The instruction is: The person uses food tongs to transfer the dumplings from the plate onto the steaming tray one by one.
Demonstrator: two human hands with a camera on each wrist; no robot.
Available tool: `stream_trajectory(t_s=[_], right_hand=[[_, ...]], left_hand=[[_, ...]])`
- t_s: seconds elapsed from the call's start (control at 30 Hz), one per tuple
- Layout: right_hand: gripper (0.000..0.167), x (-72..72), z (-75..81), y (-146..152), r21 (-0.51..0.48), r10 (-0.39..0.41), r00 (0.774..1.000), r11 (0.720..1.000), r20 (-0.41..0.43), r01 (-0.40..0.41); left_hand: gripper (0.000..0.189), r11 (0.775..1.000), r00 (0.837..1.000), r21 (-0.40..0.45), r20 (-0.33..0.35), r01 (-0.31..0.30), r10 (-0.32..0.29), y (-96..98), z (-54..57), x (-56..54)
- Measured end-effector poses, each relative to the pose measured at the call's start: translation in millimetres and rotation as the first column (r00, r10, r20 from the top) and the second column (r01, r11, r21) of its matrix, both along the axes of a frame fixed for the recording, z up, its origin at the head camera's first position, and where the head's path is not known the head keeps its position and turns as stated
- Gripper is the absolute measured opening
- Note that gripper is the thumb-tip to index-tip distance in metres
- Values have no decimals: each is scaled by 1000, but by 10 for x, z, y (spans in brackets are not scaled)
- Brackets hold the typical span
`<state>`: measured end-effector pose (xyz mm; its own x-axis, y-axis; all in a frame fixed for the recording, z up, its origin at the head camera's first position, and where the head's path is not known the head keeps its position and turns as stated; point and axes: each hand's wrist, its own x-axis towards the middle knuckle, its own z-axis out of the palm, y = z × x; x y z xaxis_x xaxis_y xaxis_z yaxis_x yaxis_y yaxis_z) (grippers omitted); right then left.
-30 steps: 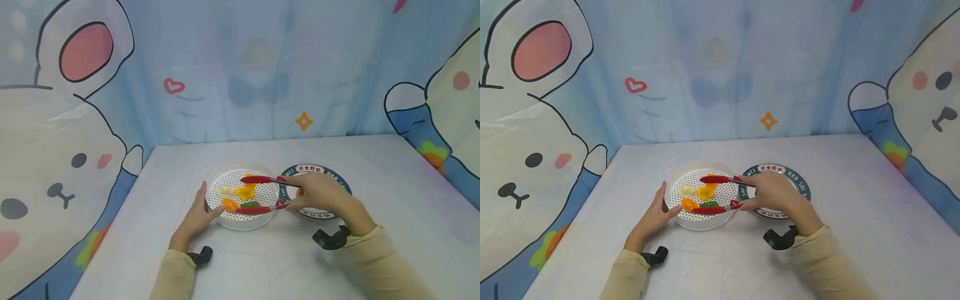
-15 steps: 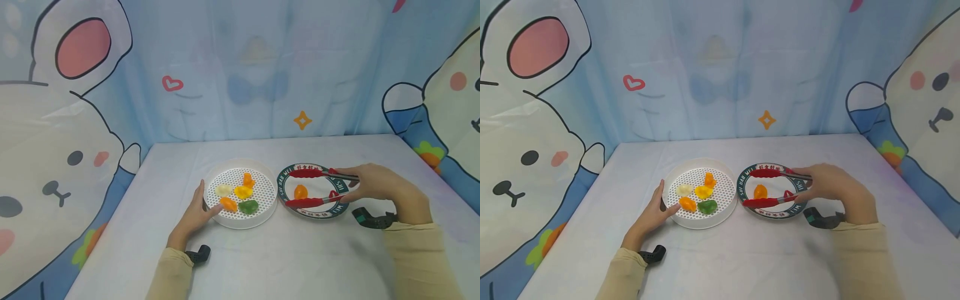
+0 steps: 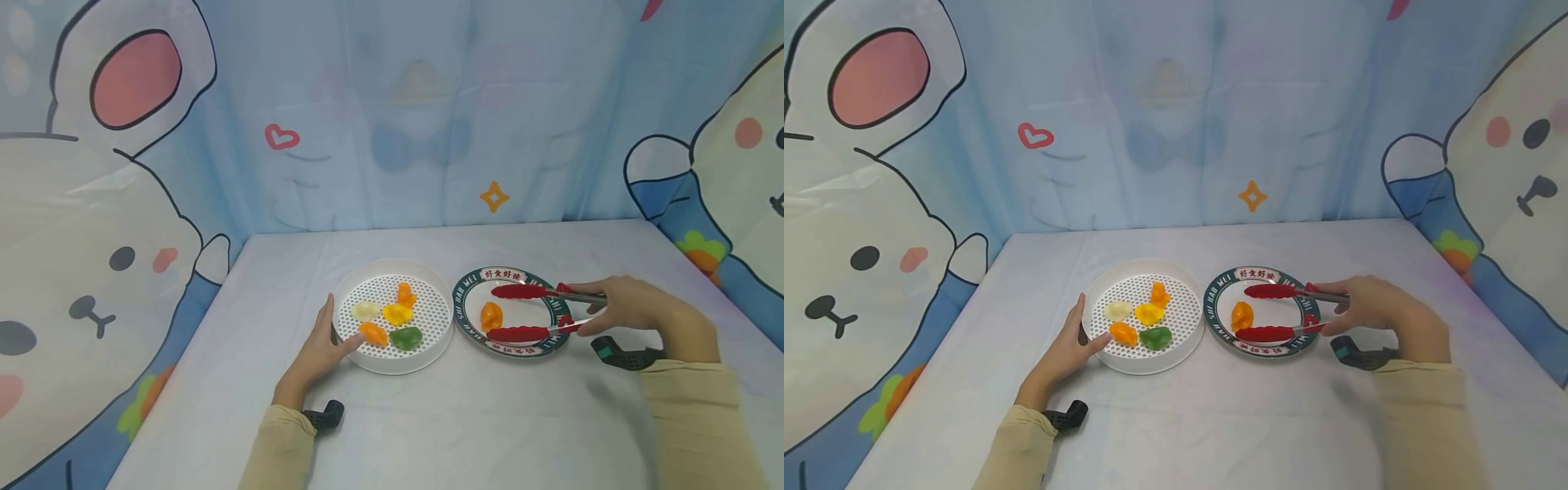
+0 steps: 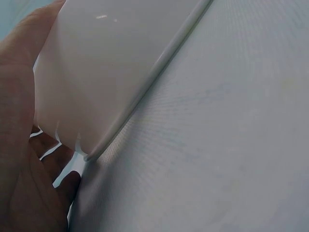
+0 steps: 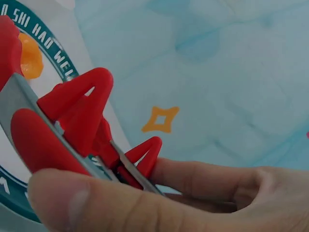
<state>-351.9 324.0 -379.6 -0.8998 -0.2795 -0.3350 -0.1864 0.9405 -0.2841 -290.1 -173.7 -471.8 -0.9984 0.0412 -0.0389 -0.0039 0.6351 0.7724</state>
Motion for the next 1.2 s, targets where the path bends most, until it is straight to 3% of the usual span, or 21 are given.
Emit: stream_trajectory(t_s=[0.47,1.0,1.2], right_hand=[[91,-110,-215,55,-117,-19,1000,993,-7,18],[84,-107,-265,119,-125,-51,991,992,-122,36],[89,-109,-271,147,-143,-82,989,988,-122,64]], left_hand=[[108,1000,1000,4,3,-3,3,-7,-4,3],[107,1000,1000,3,-4,-1,1,4,8,16],[108,1000,1000,3,-1,-3,3,5,12,15]])
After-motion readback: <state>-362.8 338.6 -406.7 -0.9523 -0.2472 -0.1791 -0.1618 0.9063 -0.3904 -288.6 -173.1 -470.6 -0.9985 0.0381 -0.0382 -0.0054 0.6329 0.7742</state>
